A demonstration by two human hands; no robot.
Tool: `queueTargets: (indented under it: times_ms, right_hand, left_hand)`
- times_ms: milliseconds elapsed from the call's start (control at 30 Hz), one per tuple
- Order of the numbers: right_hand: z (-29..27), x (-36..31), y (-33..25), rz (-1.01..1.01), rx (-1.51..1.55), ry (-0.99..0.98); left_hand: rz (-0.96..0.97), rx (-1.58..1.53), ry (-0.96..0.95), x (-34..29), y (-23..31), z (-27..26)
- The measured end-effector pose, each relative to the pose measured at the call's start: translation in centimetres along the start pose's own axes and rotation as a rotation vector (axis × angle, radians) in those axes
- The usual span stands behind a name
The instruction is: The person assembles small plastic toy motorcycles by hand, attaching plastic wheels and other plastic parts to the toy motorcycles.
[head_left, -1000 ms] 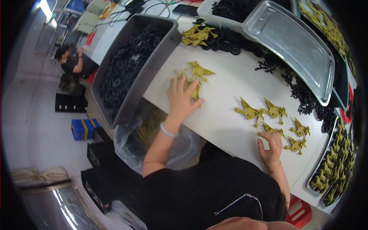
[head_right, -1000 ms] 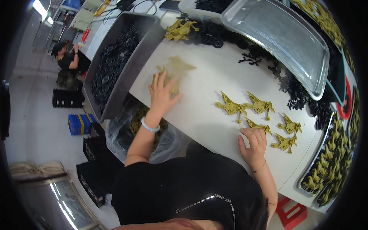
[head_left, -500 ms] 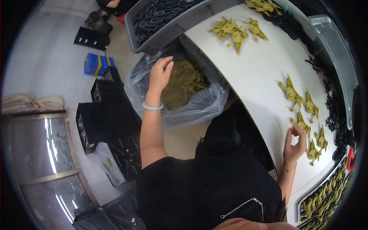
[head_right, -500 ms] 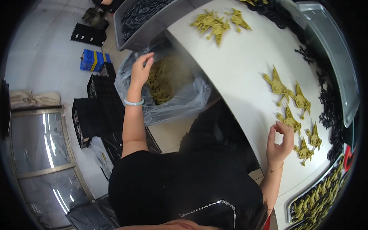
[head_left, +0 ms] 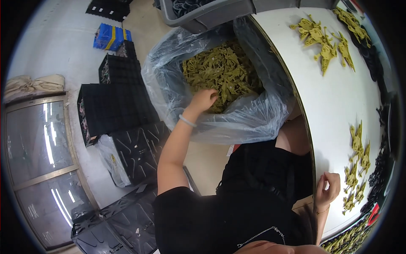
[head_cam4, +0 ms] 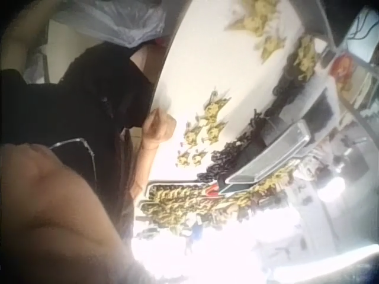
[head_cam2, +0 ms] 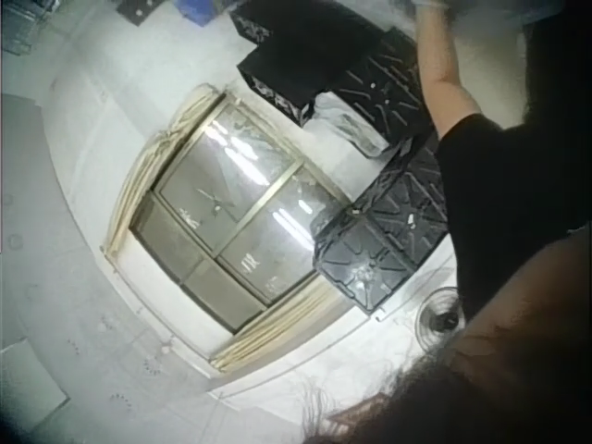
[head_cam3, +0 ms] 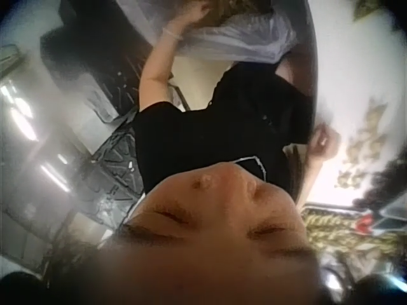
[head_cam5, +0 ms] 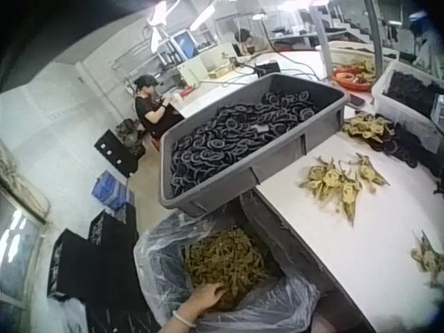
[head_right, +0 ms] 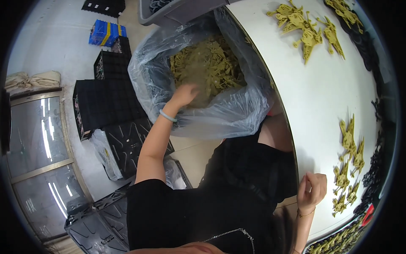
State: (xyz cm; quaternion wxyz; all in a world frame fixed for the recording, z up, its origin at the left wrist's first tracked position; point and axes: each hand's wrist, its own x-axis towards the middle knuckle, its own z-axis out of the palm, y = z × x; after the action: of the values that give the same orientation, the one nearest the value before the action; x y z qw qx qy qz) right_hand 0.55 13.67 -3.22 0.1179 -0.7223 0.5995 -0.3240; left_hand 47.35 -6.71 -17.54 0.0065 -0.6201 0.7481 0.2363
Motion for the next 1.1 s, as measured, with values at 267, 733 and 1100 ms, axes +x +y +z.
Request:
queueTargets:
  times_ms: [267, 733, 1100]
  right_hand:
    - [2.5, 2.4, -0.7, 0.340, -0.013, -0.064]
    - [2.1, 4.2, -0.5, 0.158, 0.004, -0.173]
    - [2.2, 8.2, -4.2, -0.293, 0.141, 0.256]
  left_hand:
    - [-0.087, 0.095, -0.211, 16.9, -2.9, 5.0]
    - [0.114, -0.669, -0.373, 12.4, 3.1, -3.8]
    - [1.177, -0.382, 0.191, -3.0, 27.3, -6.6]
